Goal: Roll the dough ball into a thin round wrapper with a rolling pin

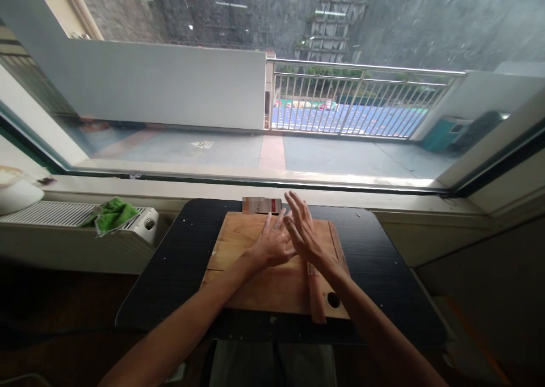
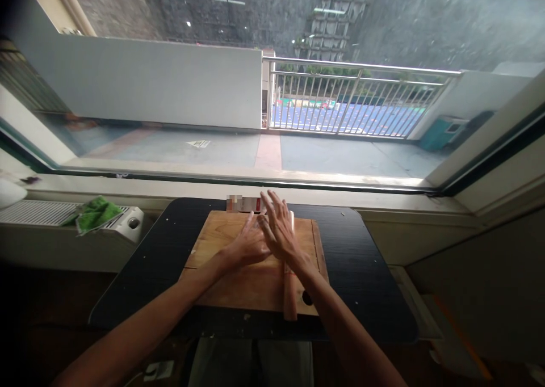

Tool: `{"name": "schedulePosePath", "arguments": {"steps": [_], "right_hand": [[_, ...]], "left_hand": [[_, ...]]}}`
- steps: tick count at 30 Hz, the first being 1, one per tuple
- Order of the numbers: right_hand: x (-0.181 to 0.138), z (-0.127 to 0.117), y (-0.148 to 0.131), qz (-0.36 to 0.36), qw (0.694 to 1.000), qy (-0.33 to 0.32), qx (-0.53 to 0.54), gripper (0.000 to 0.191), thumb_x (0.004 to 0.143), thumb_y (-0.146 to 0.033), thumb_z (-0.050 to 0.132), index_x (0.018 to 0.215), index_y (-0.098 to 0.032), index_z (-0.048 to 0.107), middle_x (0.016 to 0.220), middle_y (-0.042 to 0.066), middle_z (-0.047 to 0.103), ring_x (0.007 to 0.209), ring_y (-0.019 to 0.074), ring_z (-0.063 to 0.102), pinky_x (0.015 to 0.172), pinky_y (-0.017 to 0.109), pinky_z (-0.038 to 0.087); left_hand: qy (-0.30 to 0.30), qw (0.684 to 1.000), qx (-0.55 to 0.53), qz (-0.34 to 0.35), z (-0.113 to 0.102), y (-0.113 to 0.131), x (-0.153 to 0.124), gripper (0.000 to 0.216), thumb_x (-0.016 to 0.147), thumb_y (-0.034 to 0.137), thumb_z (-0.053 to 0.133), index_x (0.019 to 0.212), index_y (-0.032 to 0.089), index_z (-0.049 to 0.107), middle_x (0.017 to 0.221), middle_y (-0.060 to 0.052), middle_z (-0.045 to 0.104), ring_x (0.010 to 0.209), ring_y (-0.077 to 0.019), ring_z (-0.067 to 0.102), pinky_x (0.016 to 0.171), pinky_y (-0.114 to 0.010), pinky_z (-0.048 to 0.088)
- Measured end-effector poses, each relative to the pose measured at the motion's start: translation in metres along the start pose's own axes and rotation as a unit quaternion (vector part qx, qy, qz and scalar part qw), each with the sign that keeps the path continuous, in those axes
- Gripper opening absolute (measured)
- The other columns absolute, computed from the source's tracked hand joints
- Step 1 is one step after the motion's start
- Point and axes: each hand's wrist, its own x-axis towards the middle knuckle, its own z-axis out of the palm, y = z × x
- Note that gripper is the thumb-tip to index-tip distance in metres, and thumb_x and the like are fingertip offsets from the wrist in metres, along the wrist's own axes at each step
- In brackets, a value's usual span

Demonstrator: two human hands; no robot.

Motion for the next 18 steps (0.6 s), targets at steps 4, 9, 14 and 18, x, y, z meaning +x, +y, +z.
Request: {"name": "schedulePosePath", "arguments": {"steps": [4, 9, 14, 18], "right_hand": [[-0.018, -0.026, 0.041, 0.052, 0.997, -0.023, -0.043, 0.069, 0.120, -0.063, 0.030, 0.182, -0.033, 0.029, 0.191, 0.012, 0.020, 0.176, 0.0325, 0.021, 0.140, 0.068, 0.022], [-0.024, -0.015, 0.063, 0.044, 0.994, -0.060, -0.082, 0.071, 0.118, -0.068, 0.035, 0.179, -0.033, 0.037, 0.190, 0.013, 0.019, 0.176, 0.0365, 0.020, 0.140, 0.070, 0.018], [-0.012, 0.001, 0.063, 0.040, 0.997, -0.045, -0.041, 0.069, 0.118, -0.066, 0.032, 0.180, -0.035, 0.035, 0.190, 0.010, 0.020, 0.177, 0.0334, 0.014, 0.142, 0.066, 0.015], [-0.008, 0.002, 0.066, 0.050, 0.998, -0.023, -0.013, 0.071, 0.118, -0.067, 0.031, 0.180, -0.033, 0.035, 0.189, 0.011, 0.022, 0.177, 0.0334, 0.014, 0.142, 0.066, 0.016]], "left_hand": [[-0.026, 0.999, 0.009, -0.045, -0.005, -0.005, 0.005, 0.066, 0.112, 0.069, 0.045, 0.168, 0.037, 0.055, 0.188, -0.014, 0.030, 0.175, -0.0433, 0.019, 0.135, -0.082, 0.009], [-0.029, 0.997, 0.032, -0.061, 0.007, -0.012, 0.007, 0.065, 0.113, 0.070, 0.043, 0.172, 0.044, 0.046, 0.187, -0.009, 0.033, 0.175, -0.0387, 0.023, 0.138, -0.076, 0.018], [0.003, 0.995, 0.081, -0.053, 0.019, -0.015, 0.006, 0.062, 0.113, 0.062, 0.048, 0.171, 0.039, 0.049, 0.184, -0.012, 0.038, 0.174, -0.0395, 0.025, 0.137, -0.073, 0.026], [0.034, 0.994, 0.097, -0.044, 0.023, -0.014, 0.007, 0.065, 0.111, 0.061, 0.054, 0.172, 0.040, 0.047, 0.187, -0.011, 0.031, 0.175, -0.0408, 0.021, 0.137, -0.073, 0.024]]}}
